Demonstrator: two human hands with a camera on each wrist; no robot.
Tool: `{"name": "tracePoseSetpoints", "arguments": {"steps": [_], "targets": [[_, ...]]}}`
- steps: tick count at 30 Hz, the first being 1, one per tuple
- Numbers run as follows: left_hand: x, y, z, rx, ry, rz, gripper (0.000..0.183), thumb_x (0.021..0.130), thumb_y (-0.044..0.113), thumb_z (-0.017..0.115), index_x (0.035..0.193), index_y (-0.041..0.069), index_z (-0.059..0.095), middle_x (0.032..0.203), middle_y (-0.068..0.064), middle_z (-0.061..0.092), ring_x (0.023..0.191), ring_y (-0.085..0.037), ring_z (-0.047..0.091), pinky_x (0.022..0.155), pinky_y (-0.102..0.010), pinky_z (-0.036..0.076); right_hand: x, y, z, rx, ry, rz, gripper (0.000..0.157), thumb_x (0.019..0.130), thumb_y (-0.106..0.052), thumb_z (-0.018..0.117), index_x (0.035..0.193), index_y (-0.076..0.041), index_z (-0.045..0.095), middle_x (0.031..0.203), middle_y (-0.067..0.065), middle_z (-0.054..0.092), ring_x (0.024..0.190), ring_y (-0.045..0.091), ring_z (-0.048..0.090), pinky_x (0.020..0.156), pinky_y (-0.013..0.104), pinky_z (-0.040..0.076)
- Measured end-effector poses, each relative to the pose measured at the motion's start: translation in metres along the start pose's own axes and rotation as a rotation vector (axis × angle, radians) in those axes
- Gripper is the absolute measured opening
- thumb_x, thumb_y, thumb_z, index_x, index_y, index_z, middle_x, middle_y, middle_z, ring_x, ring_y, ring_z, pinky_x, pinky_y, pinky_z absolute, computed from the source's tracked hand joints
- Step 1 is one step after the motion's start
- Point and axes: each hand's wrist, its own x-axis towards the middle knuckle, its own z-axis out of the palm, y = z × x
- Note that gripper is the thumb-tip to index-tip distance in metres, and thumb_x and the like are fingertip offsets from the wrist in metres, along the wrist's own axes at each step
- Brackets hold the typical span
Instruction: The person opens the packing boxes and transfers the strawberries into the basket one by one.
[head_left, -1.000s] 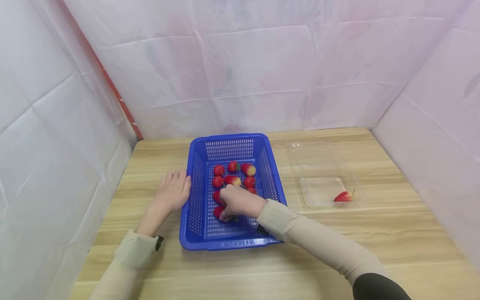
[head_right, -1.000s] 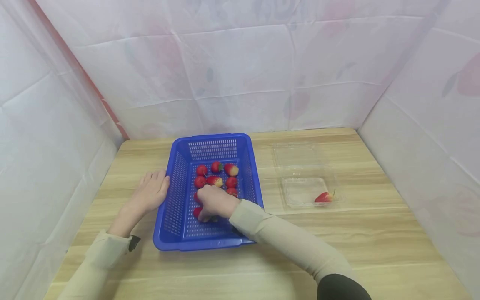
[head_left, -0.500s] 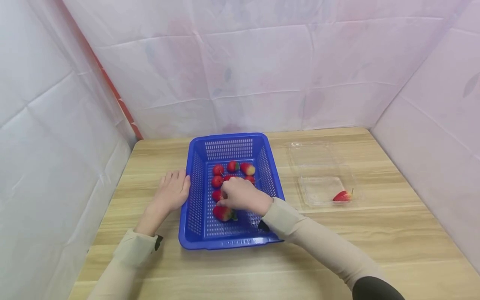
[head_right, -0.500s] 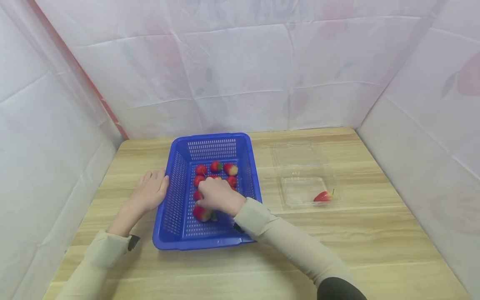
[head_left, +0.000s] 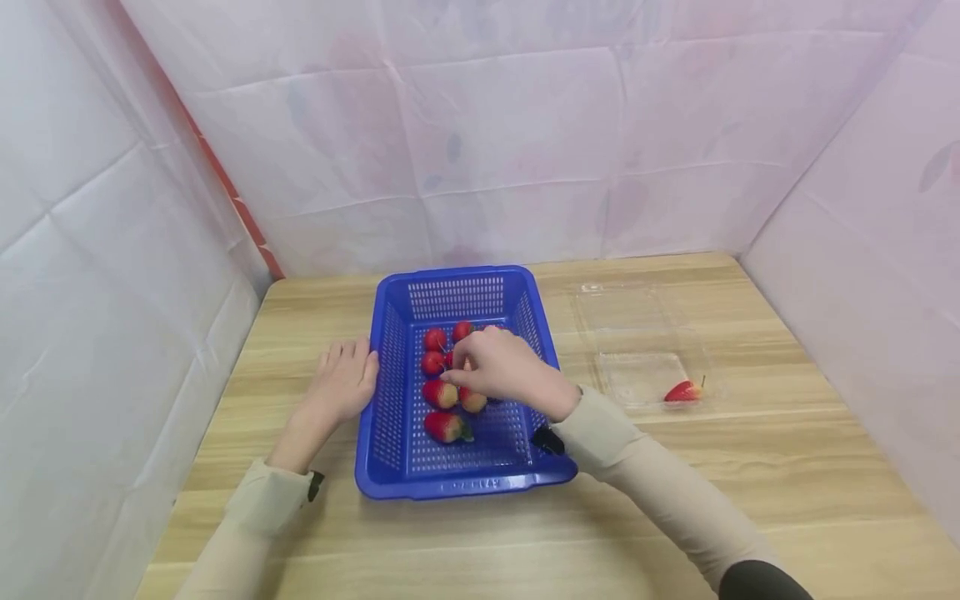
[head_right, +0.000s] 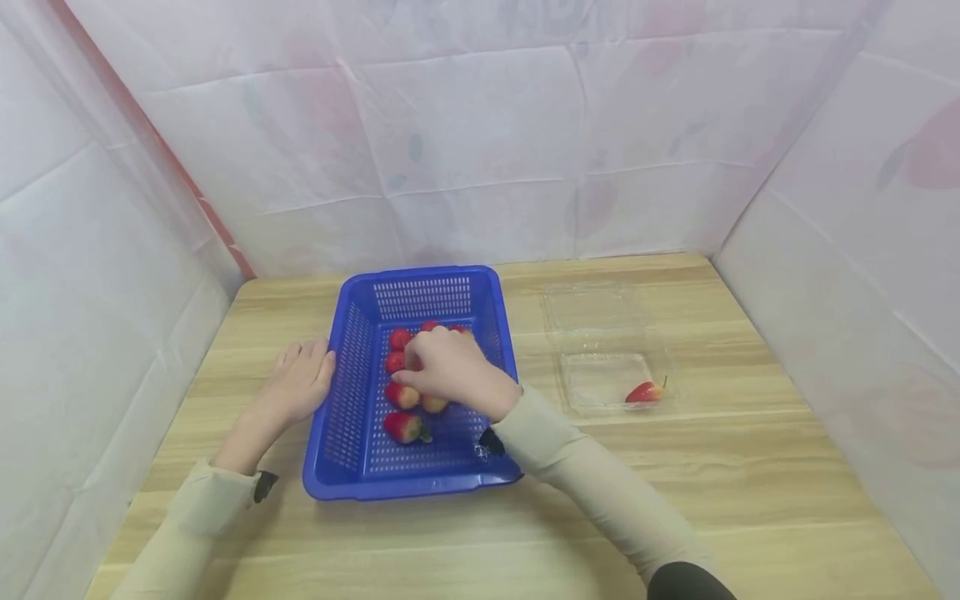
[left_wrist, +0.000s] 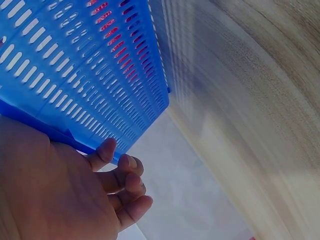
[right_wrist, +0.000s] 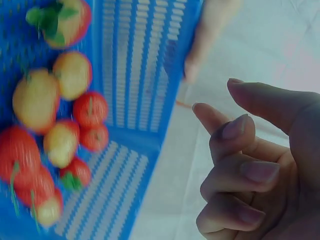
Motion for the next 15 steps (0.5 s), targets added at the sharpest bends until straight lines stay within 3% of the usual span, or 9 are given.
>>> {"name": "tracePoseSetpoints", "arguments": {"steps": [10,15], "targets": [[-0.002,0.001,0.001,-0.007,-0.013,-0.002,0.033,0.107,0.028,0.024,0.107,0.004,0.046,0.099,-0.015,0.051,0.094,-0.034,0.042,0.082,-0.047,0.032,-0.025,0.037,-0.03,0.057,0.142,0.002,0.016,0.09,-0.016,0.072,0.077,-0.007,0.071,0.057,-0.004,0.053,0.049,0.009,0.044,0.047,0.026,0.037],[-0.002,0.0,0.003,-0.004,-0.006,-0.003,0.032,0.107,0.028,0.024,0.106,0.005,0.046,0.098,-0.015,0.051,0.093,-0.034,0.042,0.081,-0.047,0.032,-0.044,0.061,-0.039,0.043,0.184,0.091,0.014,0.091,-0.015,0.069,0.083,-0.004,0.072,0.062,-0.002,0.056,0.053,0.012,0.047,0.051,0.03,0.042]]}}
